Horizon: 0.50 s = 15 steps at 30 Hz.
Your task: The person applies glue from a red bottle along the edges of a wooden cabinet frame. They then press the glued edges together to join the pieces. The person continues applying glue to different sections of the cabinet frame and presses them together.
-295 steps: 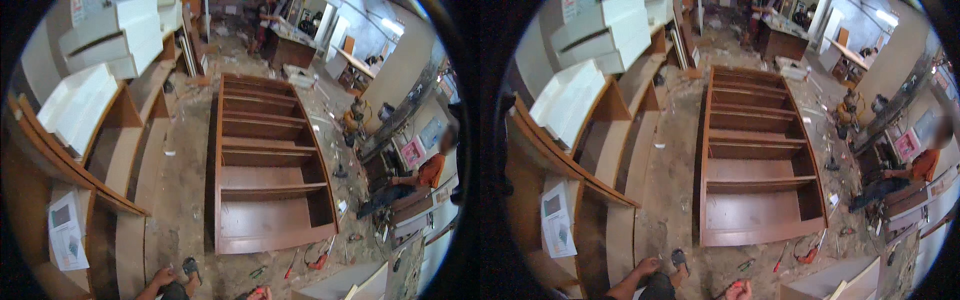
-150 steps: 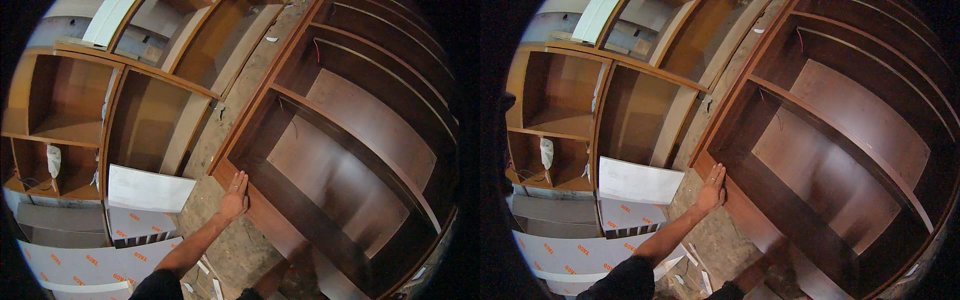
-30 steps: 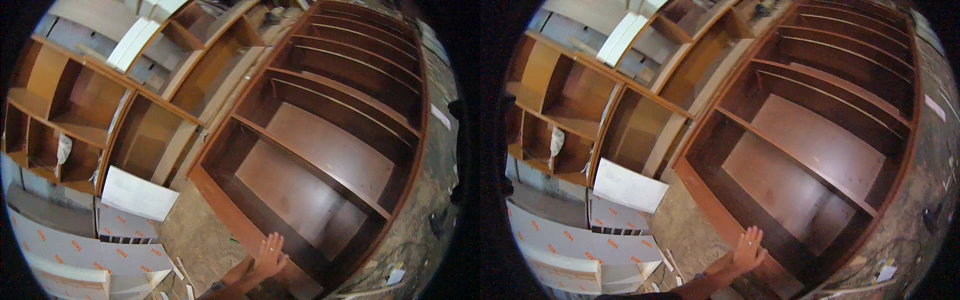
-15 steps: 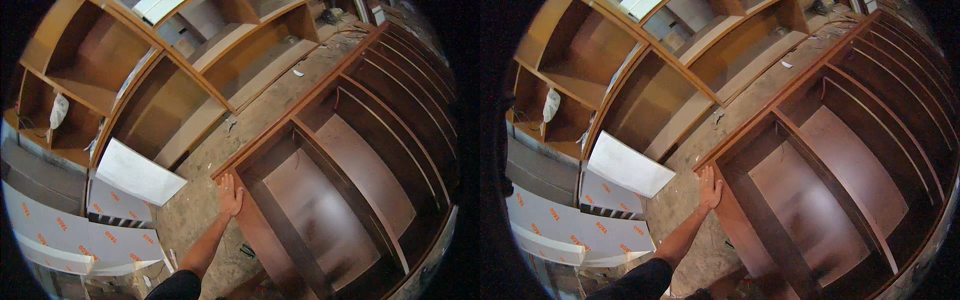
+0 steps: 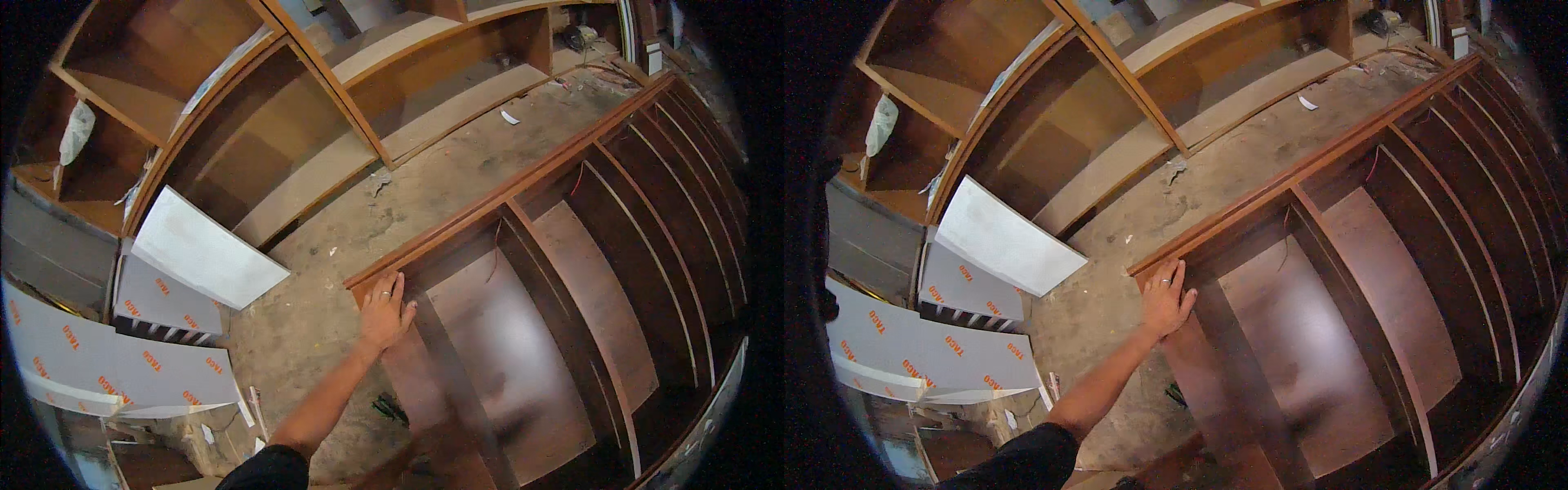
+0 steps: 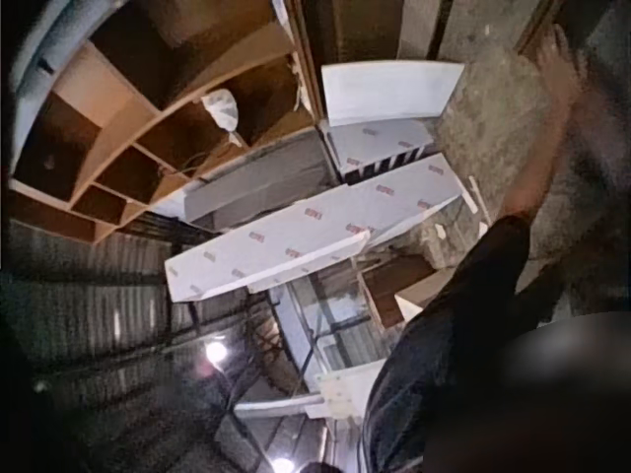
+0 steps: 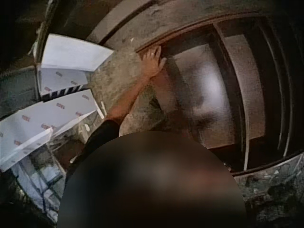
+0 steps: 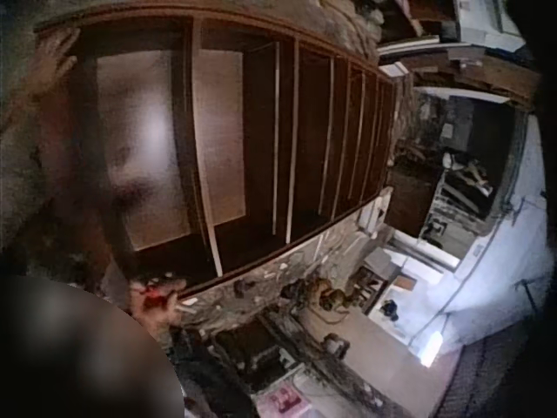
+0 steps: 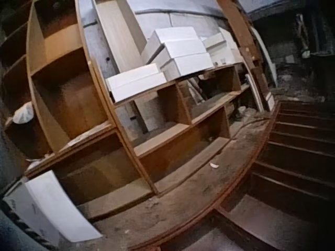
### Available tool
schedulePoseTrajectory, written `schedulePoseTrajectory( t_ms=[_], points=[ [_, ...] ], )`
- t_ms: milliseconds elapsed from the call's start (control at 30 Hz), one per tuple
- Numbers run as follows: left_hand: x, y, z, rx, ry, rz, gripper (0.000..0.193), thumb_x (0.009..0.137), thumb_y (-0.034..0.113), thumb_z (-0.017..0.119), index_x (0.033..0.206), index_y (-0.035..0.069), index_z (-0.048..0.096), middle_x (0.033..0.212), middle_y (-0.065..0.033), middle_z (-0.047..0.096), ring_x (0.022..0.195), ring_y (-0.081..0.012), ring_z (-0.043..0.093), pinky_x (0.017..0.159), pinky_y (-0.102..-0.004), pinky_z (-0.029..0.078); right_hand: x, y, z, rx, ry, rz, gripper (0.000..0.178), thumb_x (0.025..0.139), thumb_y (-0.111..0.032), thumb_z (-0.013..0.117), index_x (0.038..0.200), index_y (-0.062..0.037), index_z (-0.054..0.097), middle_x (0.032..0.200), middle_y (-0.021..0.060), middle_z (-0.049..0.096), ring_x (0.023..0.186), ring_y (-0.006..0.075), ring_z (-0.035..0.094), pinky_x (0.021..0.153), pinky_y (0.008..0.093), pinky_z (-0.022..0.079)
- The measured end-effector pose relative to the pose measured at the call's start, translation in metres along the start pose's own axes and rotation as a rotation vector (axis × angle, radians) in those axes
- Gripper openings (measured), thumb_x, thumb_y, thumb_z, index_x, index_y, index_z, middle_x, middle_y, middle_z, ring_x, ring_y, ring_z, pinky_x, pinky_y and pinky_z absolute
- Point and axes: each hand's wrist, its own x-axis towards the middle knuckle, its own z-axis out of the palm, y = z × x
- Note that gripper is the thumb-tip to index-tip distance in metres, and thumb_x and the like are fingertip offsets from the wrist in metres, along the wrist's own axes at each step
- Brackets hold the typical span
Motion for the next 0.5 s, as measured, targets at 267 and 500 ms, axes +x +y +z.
schedulePoseTrajectory(
  t_ms=[267,500],
  points=[
    [-0.004,-0.006,0.001,0.002,-0.081,-0.022,0.072,0.099,0.037,0.051,0.155,0.002,0.025,0.162,-0.0215,0.022,0.15,-0.0377,0.022,0.121,-0.0487,0.021,0.02,0.014,0.005,-0.057,0.006,-0.031,0.035,0.103,-0.035,0.053,0.135,-0.0245,0.063,0.108,0.0021,0.073,0.084,0.0204,0.061,0.076,0.0392,0.049],
    [0.066,0.018,0.008,0.09,-0.111,0.239,0.075,0.097,0.039,0.053,0.155,-0.001,0.024,0.162,-0.0213,0.019,0.15,-0.0365,0.02,0.12,-0.048,0.023,0.027,0.035,0.019,-0.155,0.105,-0.147,0.034,0.104,-0.032,0.052,0.135,-0.0242,0.062,0.109,0.0019,0.073,0.09,0.0198,0.064,0.073,0.0389,0.048]
  ],
)
